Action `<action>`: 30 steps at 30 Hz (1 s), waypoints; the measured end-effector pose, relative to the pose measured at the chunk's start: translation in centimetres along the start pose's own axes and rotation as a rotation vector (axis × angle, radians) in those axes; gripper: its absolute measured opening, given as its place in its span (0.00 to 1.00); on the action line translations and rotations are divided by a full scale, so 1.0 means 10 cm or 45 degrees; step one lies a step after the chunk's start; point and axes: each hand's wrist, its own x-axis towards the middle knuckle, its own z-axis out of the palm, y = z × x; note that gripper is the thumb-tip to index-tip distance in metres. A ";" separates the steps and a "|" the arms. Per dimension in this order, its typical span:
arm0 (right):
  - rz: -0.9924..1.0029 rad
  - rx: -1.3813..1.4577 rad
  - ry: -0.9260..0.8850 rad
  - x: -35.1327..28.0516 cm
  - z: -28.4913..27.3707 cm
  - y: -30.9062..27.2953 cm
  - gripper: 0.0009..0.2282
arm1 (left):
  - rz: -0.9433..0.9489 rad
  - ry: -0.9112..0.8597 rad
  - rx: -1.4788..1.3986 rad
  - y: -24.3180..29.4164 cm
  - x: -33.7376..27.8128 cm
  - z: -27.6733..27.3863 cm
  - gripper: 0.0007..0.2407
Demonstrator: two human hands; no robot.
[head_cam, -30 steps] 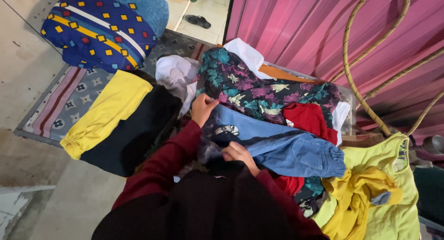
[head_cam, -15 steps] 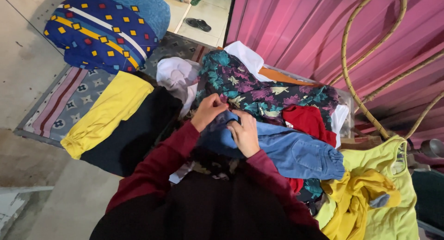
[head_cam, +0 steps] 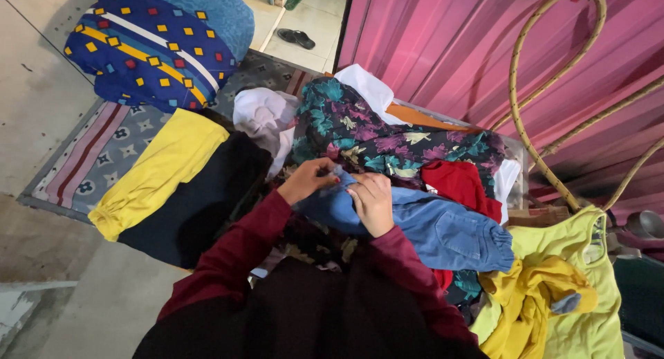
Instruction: The person folds a yellow garment, a pair of blue jeans, a yellow t-shirt, and a red t-shirt by hand. They place each folded item into a stack on a patterned surface. The person also briefly handles a cardboard box during the process.
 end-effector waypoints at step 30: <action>0.246 0.346 0.044 -0.18 -0.01 0.11 0.04 | -0.226 -0.299 -0.430 -0.45 0.02 -0.10 0.09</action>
